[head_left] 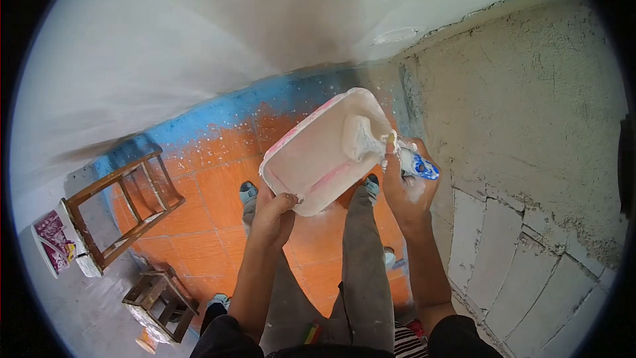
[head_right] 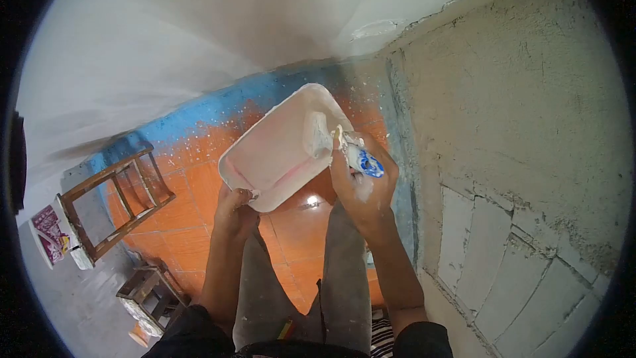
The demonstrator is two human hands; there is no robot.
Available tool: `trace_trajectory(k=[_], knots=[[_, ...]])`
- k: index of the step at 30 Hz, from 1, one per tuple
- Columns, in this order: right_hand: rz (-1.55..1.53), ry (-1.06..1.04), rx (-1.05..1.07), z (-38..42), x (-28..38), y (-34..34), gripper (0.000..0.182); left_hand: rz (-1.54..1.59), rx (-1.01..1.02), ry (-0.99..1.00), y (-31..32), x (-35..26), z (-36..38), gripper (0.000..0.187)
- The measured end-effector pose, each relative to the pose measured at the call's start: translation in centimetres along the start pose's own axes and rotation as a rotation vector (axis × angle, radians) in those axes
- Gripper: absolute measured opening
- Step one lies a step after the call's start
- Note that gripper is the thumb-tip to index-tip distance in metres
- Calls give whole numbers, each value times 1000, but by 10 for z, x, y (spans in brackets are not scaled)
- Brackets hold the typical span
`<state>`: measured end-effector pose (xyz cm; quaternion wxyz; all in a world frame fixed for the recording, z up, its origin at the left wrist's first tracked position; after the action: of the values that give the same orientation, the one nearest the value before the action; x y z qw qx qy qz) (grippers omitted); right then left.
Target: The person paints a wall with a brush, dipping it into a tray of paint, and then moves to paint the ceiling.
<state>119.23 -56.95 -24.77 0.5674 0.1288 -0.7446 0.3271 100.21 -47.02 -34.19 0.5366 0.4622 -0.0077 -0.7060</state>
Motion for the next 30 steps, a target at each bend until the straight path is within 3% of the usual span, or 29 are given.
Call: trace_trajectory(k=[4,7,8,11,16,19,26,29,30], knots=[[118,-19,20,4,8,-2,9,-35,-16,28,7,0,5,88],[-34,-95,-121,13,9,-6,8,-18,-6,-11,1,2,4,90],[-106,-10,-170,19,13,-5,7,-18,-12,-15,-1,2,4,90],[-109,-29,-294,22,21,-4,3,-13,-21,-23,-5,1,4,90],[-96,75,-508,16,5,-22,14,-59,-28,28,-11,0,11,93],[-4,4,-516,4,0,-34,16,-35,-2,-26,-18,2,14,95],[-234,54,-567,7,9,-8,19,-51,-42,-57,-35,-5,21,94],[-195,20,-431,4,9,10,20,-61,-52,-53,-42,-16,23,93],[-215,4,-508,0,9,15,22,-64,-51,-39,-45,-17,26,93]])
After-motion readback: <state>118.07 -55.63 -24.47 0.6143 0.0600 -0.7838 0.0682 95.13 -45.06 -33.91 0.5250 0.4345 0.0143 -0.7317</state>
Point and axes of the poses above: each hand's wrist, its own z-axis away from the middle knuckle, its own y-axis out of the palm, x = y × z, the point moved 3 cm from there along -z, towards the middle knuckle, and after that the axes turned 15 degrees about -z, right-handed, at the moved point
